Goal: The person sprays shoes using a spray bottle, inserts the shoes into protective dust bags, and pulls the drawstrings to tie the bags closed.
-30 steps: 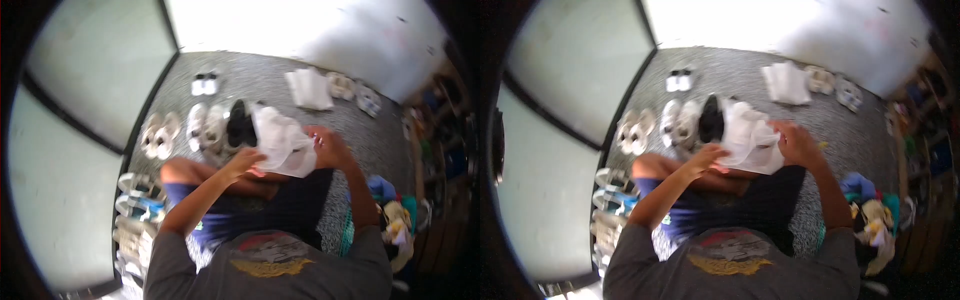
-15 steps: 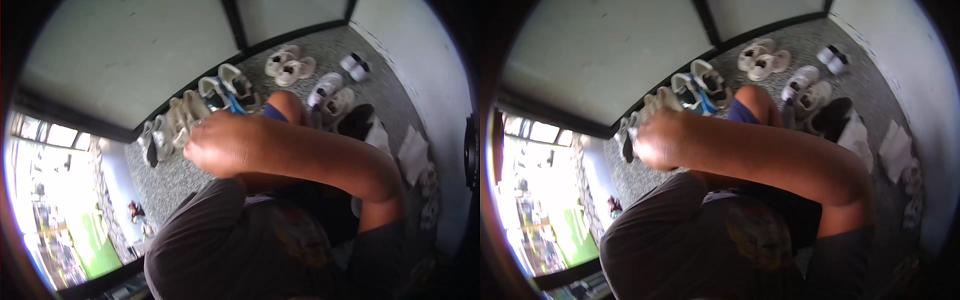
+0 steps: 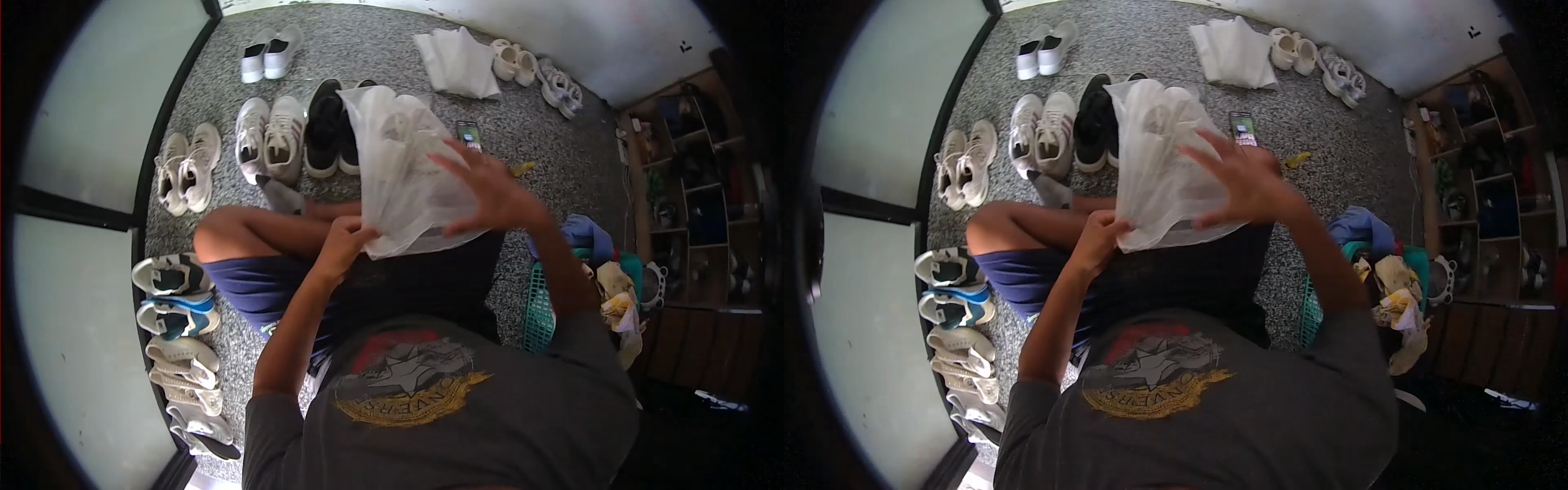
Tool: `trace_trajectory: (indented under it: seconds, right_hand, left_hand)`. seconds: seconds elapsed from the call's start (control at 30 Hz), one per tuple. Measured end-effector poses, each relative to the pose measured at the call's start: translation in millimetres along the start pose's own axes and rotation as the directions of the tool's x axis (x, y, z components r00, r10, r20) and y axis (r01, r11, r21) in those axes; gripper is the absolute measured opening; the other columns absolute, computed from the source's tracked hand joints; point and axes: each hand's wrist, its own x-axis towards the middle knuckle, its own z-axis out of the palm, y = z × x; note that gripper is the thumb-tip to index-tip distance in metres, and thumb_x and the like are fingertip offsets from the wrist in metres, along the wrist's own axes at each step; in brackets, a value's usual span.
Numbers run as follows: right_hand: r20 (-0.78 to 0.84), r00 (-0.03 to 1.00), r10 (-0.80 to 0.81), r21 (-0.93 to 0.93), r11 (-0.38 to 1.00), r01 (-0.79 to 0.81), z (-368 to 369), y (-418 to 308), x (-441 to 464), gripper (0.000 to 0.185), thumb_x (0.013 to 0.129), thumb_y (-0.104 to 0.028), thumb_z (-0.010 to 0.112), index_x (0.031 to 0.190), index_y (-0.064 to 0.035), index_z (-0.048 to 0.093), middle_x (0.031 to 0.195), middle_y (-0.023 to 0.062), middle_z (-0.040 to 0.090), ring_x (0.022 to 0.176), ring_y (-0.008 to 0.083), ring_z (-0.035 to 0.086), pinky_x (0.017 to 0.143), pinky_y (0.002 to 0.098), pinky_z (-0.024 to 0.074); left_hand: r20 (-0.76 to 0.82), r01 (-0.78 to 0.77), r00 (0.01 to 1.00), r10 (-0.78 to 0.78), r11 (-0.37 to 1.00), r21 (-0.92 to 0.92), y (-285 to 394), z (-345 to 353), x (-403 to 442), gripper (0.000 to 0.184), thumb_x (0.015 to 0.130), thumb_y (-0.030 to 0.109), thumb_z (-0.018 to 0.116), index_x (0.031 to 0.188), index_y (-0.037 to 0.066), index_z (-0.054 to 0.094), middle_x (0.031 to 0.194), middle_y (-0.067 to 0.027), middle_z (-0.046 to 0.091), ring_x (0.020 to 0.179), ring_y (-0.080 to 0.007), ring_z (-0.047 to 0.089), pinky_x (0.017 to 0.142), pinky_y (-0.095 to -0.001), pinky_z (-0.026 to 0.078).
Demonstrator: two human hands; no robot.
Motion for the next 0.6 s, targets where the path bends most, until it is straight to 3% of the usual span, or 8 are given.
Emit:
trace_trajectory:
  seconds: [0.13,0.17,0.2,0.23,0.27,0.33,0.37,0.6]
  right_hand:
    - [-0.220,0.930,0.293,0.098,0.956,-0.278,70,12,-85,0.092,0.077,-0.050,0.083,0.151,-0.0119,0.043,0.151,0.0184,0.042,0.135,0.0327,0.046,0.115,0.0466,0.0353]
    - [-0.286,0.850,0.442,0.348,0.875,-0.337,83,15,-100,0.090,0.078,-0.049,0.083,0.150,-0.0102,0.044,0.150,0.0183,0.042,0.136,0.0326,0.044,0.112,0.0466,0.0383]
    - [-0.316,0.741,0.592,0.577,0.740,-0.345,94,16,-115,0.088,0.079,-0.048,0.082,0.148,-0.0085,0.045,0.150,0.0183,0.042,0.138,0.0326,0.043,0.110,0.0466,0.0412]
    - [-0.191,0.587,0.787,0.847,0.435,-0.307,105,14,-123,0.071,0.085,-0.041,0.080,0.139,-0.0048,0.053,0.133,0.0148,0.058,0.115,0.0229,0.061,0.088,0.0350,0.0544]
    - [-0.195,0.549,0.812,0.855,0.416,-0.310,112,18,-129,0.071,0.085,-0.041,0.080,0.139,-0.0048,0.053,0.133,0.0148,0.058,0.115,0.0229,0.061,0.088,0.0350,0.0544]
    - [0.192,0.580,0.791,0.974,-0.083,-0.210,118,28,-137,0.050,0.090,-0.036,0.076,0.125,-0.0026,0.062,0.104,0.0082,0.070,0.082,0.0122,0.068,0.066,0.0250,0.0542]
    - [0.170,0.592,0.788,0.980,-0.073,-0.184,120,25,-136,0.034,0.094,-0.029,0.074,0.114,-0.0019,0.068,0.085,0.0044,0.072,0.066,0.0109,0.067,0.062,0.0238,0.0545]
    - [0.179,0.715,0.676,0.980,-0.063,-0.186,127,48,-159,0.025,0.095,-0.015,0.071,0.113,0.0021,0.070,0.092,0.0070,0.075,0.083,0.0134,0.072,0.076,0.0275,0.0583]
  left_hand:
    - [-0.016,0.051,0.999,-0.050,0.997,0.064,-10,8,-13,0.015,0.089,0.010,0.069,0.090,-0.004,0.075,0.080,-0.0010,0.070,0.070,-0.0084,0.063,0.066,-0.0232,0.048]
    - [0.005,0.032,0.999,-0.033,0.994,0.100,-12,14,-18,0.015,0.090,0.010,0.069,0.086,-0.003,0.075,0.077,0.0010,0.069,0.068,-0.0065,0.061,0.064,-0.0229,0.047]
    - [0.036,0.054,0.998,-0.059,0.991,0.125,-16,19,-24,0.015,0.090,0.010,0.069,0.086,-0.003,0.075,0.077,0.0010,0.069,0.068,-0.0065,0.061,0.064,-0.0229,0.047]
    - [0.030,0.045,0.998,-0.053,0.975,0.218,-19,23,-29,0.016,0.090,0.010,0.068,0.086,-0.003,0.075,0.077,0.0012,0.069,0.068,-0.0060,0.061,0.064,-0.0229,0.047]
    - [0.028,0.033,0.999,-0.044,0.950,0.310,-22,27,-33,0.016,0.091,0.010,0.068,0.085,-0.003,0.075,0.077,0.0014,0.070,0.068,-0.0056,0.061,0.063,-0.0229,0.047]
    - [0.090,0.027,0.994,-0.058,0.947,0.319,-23,40,-43,0.018,0.092,0.010,0.067,0.084,-0.004,0.075,0.077,0.0018,0.070,0.068,-0.0052,0.061,0.064,-0.0227,0.047]
    - [0.074,0.025,0.996,-0.054,0.937,0.349,-25,46,-47,0.018,0.093,0.010,0.067,0.084,-0.004,0.075,0.078,0.0017,0.070,0.069,-0.0052,0.061,0.065,-0.0225,0.047]
    - [0.092,-0.017,0.995,-0.044,0.815,0.579,-28,15,-46,0.022,0.092,0.015,0.070,0.078,-0.002,0.072,0.070,-0.0007,0.068,0.065,-0.0074,0.060,0.059,-0.0272,0.046]
